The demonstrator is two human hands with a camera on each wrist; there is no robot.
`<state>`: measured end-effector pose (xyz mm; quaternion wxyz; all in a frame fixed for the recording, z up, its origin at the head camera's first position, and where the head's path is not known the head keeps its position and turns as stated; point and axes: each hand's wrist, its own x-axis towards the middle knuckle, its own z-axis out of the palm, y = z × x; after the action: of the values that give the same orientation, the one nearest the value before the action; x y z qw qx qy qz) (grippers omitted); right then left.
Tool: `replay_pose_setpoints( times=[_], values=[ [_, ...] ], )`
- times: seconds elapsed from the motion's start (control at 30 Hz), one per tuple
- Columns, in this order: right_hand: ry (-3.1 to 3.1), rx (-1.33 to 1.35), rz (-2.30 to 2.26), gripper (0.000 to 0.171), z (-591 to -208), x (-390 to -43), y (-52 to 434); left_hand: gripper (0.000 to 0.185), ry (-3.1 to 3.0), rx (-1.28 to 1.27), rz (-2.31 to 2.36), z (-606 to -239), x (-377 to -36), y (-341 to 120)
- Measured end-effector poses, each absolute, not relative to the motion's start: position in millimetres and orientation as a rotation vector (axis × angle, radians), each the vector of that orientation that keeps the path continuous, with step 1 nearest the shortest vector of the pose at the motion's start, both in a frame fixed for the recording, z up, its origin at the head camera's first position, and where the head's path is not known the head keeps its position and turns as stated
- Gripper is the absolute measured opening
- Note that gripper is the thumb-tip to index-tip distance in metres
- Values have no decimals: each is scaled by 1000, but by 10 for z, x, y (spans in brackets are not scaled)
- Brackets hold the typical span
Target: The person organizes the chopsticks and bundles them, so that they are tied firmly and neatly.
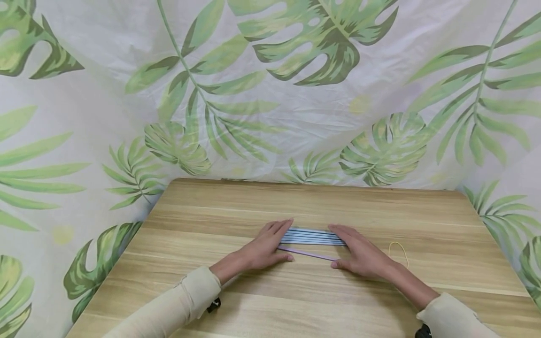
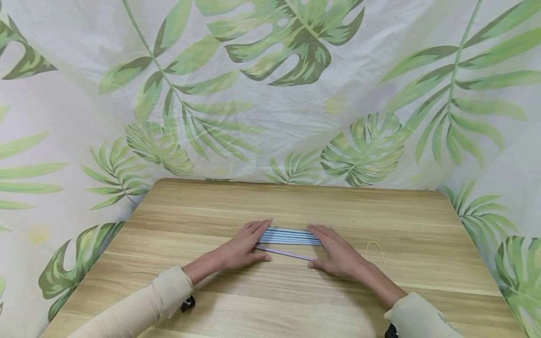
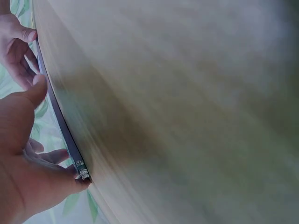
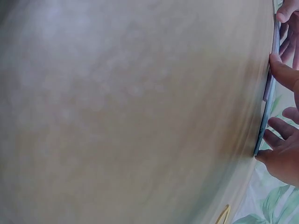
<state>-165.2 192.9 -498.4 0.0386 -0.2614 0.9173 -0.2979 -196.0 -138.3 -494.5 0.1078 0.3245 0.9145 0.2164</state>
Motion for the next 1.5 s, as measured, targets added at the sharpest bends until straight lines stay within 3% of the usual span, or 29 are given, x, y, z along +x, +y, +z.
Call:
replay_pose_setpoints(
  times=[0.77, 1.3, 1.5],
  values=[
    [2925, -823, -995, 54, -4981, -1705, 1936, 65, 2776, 1043, 561, -4890, -2023, -1340],
    [2866, -876, -955, 38, -4964, -1746, 1931, 42, 2726, 1004, 591, -4850, -2065, -1312],
    [2789, -894, -1015, 35, -4941, -1792, 1947, 42, 2712, 1015, 585, -4837, -2057, -1321]
  ],
)
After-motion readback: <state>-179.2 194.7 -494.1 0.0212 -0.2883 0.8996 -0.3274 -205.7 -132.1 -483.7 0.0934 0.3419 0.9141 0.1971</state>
